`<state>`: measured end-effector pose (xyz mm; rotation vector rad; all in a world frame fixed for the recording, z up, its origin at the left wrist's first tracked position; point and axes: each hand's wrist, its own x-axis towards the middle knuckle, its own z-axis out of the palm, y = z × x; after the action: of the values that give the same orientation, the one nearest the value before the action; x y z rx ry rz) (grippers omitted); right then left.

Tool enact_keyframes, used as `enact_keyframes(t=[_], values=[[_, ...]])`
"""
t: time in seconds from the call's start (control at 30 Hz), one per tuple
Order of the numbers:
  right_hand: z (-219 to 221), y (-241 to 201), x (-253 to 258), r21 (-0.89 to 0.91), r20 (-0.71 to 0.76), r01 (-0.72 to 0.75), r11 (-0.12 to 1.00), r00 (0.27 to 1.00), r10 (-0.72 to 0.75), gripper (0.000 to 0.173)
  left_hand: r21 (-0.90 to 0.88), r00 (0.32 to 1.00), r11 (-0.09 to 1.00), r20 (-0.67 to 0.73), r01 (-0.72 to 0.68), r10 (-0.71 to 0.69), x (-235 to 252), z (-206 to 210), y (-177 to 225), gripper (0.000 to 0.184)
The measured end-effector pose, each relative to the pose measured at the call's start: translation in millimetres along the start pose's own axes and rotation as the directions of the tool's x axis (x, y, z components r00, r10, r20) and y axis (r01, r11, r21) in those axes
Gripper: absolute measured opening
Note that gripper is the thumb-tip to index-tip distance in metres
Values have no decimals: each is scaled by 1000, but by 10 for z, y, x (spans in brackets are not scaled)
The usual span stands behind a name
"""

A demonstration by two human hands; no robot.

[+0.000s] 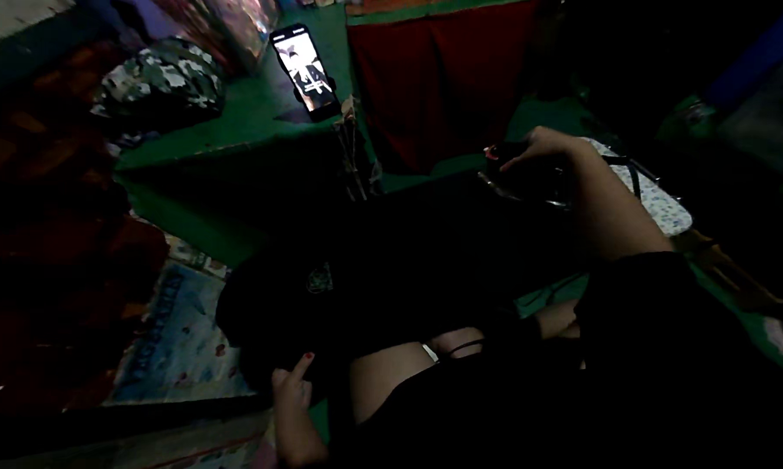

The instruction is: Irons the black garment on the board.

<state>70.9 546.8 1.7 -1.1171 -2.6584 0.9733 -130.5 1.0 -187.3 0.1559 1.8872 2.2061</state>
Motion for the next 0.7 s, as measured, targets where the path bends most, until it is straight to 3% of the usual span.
enact_keyframes(t=[0.1,0.27,0.43,0.57,0.63,0.7], values=[[122,-177,-299,-24,147,85,996,986,-80,36,-6,1000,1000,-22,0,0,-25,-24,-62,40],[417,-491,-934,-132,307,318,939,914,-266,35,7,1000,1000,-14,3,-3,-84,2,-57,39],[573,-631,-1464,-104,399,374,922,865,-306,33,66,1000,998,-12,2,-1,-159,21,77,47],[470,-296,-1469,2,229,413,911,886,-403,34,52,998,998,40,-44,42,-170,4,213,34],[339,-58,-1385,89,20,424,901,904,-428,30,63,1000,998,16,-26,25,-259,105,389,29],[149,24,-1398,166,-202,356,919,925,-322,23,72,1000,997,-18,-7,8,-300,168,489,28]])
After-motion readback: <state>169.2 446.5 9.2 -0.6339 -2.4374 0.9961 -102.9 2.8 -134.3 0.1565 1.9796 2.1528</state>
